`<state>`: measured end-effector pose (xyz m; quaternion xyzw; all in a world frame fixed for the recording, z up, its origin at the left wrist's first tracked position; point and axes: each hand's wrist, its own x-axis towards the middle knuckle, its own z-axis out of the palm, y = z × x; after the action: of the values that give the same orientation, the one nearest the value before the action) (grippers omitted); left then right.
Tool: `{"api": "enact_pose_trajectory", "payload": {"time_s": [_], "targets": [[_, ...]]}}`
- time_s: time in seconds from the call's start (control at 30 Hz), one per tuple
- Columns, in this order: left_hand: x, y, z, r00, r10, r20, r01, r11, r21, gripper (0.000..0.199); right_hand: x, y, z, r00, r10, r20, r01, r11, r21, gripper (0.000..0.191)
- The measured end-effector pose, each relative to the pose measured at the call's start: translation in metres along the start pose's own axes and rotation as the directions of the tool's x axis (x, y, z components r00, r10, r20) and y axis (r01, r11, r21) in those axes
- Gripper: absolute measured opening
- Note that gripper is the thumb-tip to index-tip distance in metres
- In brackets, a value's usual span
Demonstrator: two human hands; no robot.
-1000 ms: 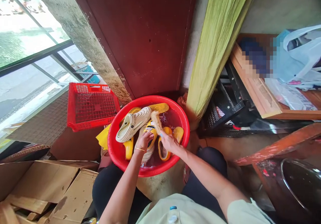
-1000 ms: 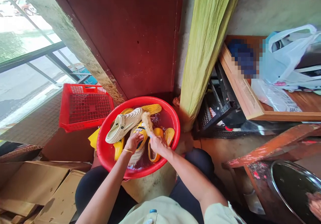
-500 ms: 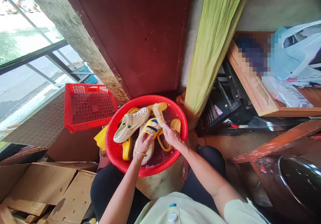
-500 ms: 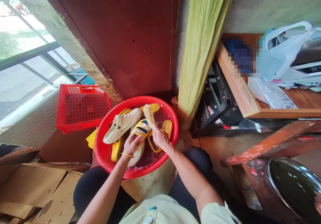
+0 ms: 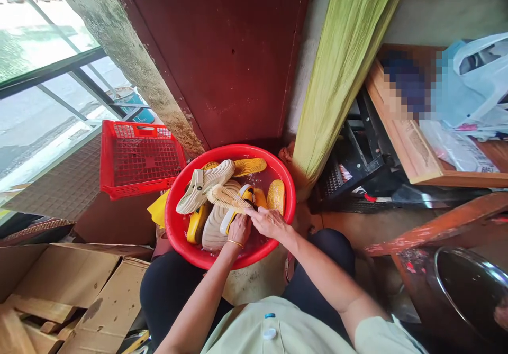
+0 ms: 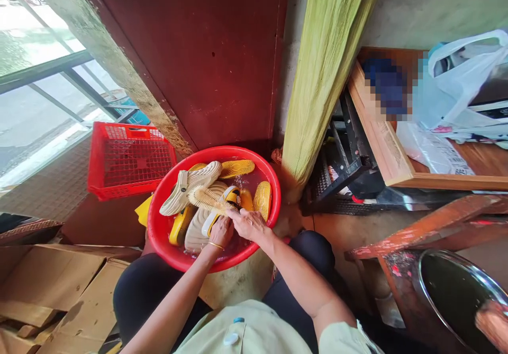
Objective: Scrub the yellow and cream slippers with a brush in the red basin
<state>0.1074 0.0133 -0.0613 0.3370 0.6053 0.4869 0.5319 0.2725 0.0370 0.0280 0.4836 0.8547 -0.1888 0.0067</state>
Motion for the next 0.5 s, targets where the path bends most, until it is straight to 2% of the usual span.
{"api": "enact_pose_trajectory", "payload": {"time_s": [0.13,0.2,0.33,0.4,0.43,0.5], "targets": [[0.0,-0.009,-0.005,0.991,0.121,0.054,-0.129,0.973,0.191,0.022,-0.004,0.032,-0.014,0.988,0.152,-0.005,-0.152,0.988,-0.023,0.05],[0.002,-0.015,-0.005,0.983,0.166,0.072,-0.18,0.947,0.267,0.023,-0.008,0.038,-0.014,0.984,0.172,-0.033,-0.173,0.985,-0.021,0.051],[0.009,-0.029,-0.001,0.972,0.214,0.101,-0.236,0.88,0.413,0.022,-0.013,0.018,0.003,1.0,0.01,0.009,-0.01,1.0,0.009,0.051],[0.009,-0.034,-0.002,0.959,0.247,0.137,-0.281,0.796,0.536,0.018,-0.009,0.011,0.01,0.999,-0.019,0.026,0.019,1.0,-0.005,0.052],[0.009,-0.035,-0.003,0.95,0.265,0.163,-0.308,0.733,0.606,0.016,-0.005,0.012,0.01,0.999,0.022,0.034,-0.021,1.0,-0.021,0.052],[0.006,-0.035,-0.007,0.926,0.291,0.239,-0.367,0.55,0.75,0.017,0.002,0.019,0.006,0.987,0.154,0.034,-0.152,0.986,-0.064,0.053]]}}
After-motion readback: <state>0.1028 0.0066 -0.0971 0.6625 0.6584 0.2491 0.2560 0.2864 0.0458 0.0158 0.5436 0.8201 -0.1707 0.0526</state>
